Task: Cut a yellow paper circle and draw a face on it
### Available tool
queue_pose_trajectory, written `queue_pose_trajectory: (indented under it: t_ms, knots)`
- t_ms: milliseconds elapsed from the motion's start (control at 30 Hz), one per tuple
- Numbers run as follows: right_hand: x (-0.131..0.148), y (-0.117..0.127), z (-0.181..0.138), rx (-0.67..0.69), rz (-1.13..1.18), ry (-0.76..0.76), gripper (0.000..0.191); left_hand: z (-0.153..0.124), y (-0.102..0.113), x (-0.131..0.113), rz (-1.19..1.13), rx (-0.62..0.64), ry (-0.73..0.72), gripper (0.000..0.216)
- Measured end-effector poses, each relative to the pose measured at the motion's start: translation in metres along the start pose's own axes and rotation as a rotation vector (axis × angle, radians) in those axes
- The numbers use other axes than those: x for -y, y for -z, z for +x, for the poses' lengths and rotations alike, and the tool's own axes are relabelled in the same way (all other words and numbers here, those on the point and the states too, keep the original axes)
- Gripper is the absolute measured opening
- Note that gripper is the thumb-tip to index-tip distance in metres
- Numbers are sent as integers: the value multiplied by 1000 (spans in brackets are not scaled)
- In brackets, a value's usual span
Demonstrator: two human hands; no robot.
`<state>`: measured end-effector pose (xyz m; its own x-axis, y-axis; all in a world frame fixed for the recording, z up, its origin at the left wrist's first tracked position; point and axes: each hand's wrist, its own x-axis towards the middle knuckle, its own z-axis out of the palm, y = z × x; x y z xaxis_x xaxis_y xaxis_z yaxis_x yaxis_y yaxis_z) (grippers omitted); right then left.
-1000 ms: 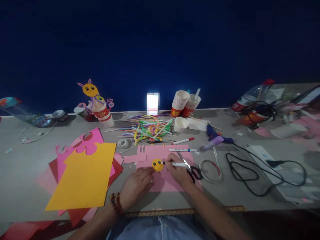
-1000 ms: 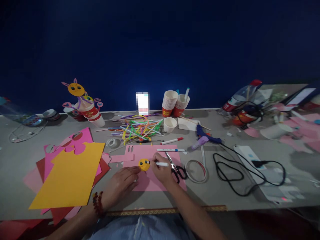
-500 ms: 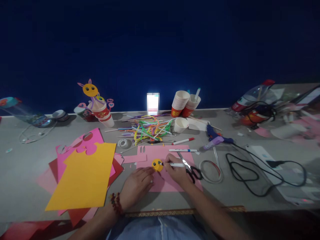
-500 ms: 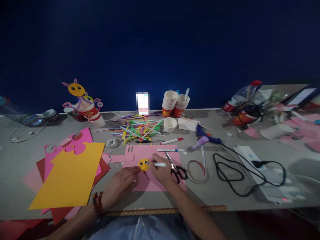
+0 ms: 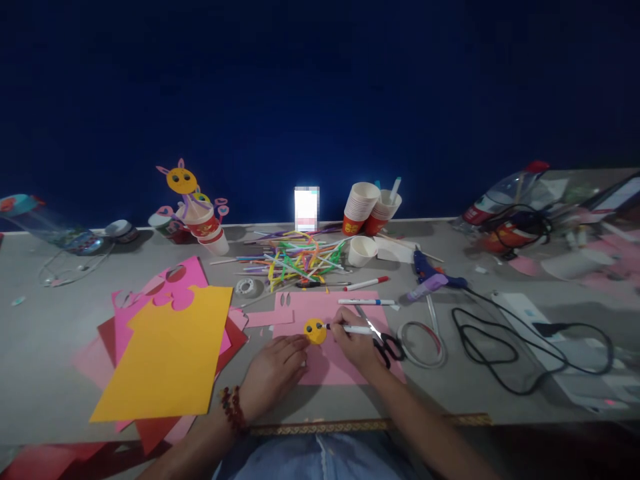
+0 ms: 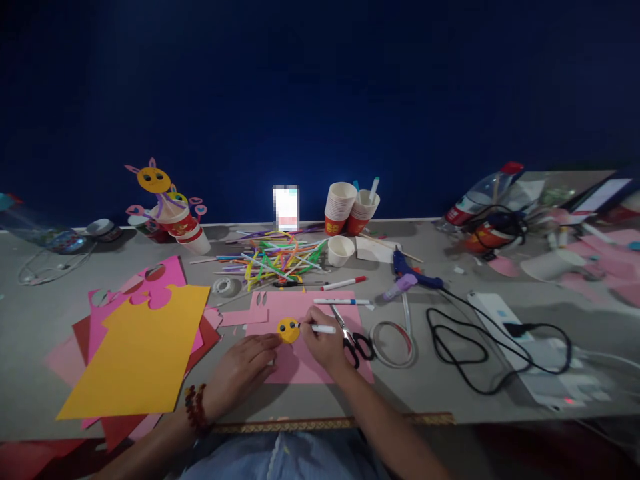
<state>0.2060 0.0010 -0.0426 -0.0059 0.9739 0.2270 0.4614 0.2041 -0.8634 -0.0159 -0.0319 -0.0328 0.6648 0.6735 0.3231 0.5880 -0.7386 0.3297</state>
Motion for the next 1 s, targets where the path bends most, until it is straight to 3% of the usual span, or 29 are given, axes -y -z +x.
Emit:
queue_pose_trajectory:
  t_ms: [1000]
  knots:
    - [1, -1, -1, 26, 14, -5, 19, 1, 2, -2, -11, -20, -6, 10]
